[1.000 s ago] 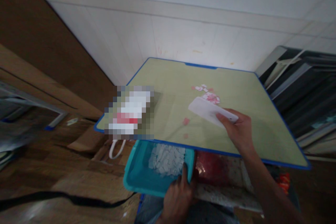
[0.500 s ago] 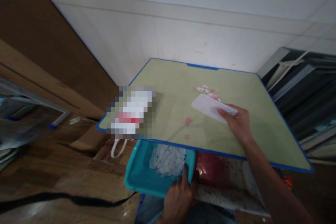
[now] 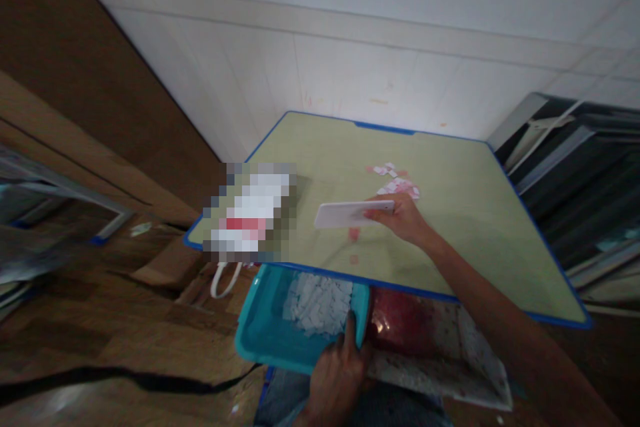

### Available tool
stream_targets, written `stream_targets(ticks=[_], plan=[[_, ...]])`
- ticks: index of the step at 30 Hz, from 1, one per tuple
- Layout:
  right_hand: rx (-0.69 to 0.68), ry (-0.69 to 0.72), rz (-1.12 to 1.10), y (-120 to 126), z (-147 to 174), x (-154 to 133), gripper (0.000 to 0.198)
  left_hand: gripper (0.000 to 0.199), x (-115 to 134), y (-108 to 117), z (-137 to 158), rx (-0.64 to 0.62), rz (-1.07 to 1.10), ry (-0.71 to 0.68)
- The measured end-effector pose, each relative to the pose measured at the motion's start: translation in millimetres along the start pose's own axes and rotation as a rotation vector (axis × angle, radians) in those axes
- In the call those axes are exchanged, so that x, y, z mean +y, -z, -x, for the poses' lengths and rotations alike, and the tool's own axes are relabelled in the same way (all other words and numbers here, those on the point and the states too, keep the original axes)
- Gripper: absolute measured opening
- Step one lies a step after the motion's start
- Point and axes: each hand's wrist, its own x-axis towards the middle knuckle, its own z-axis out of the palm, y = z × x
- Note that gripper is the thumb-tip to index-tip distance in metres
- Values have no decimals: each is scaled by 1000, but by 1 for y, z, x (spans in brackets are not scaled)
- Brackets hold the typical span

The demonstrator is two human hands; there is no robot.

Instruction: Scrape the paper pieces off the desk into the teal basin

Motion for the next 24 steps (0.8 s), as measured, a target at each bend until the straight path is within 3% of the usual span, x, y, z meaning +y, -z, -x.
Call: stream_targets(ticks=[5, 9, 12, 16, 24], plan=[[-338, 52, -120, 0, -8, -7, 23, 47, 0, -2, 0, 52, -15, -2], [-506, 59, -183, 10, -9, -6, 22, 54, 1, -1, 1, 48, -13, -2], [-550, 47, -203, 20, -5, -7, 20, 60, 1, -1, 1, 22, -4, 0], [-580, 4, -204, 36, 8, -8, 21, 50, 0, -3, 0, 12, 0, 8], [-618, -52, -166, 74, 42, -5, 29, 60, 1, -2, -1, -3, 12, 17]])
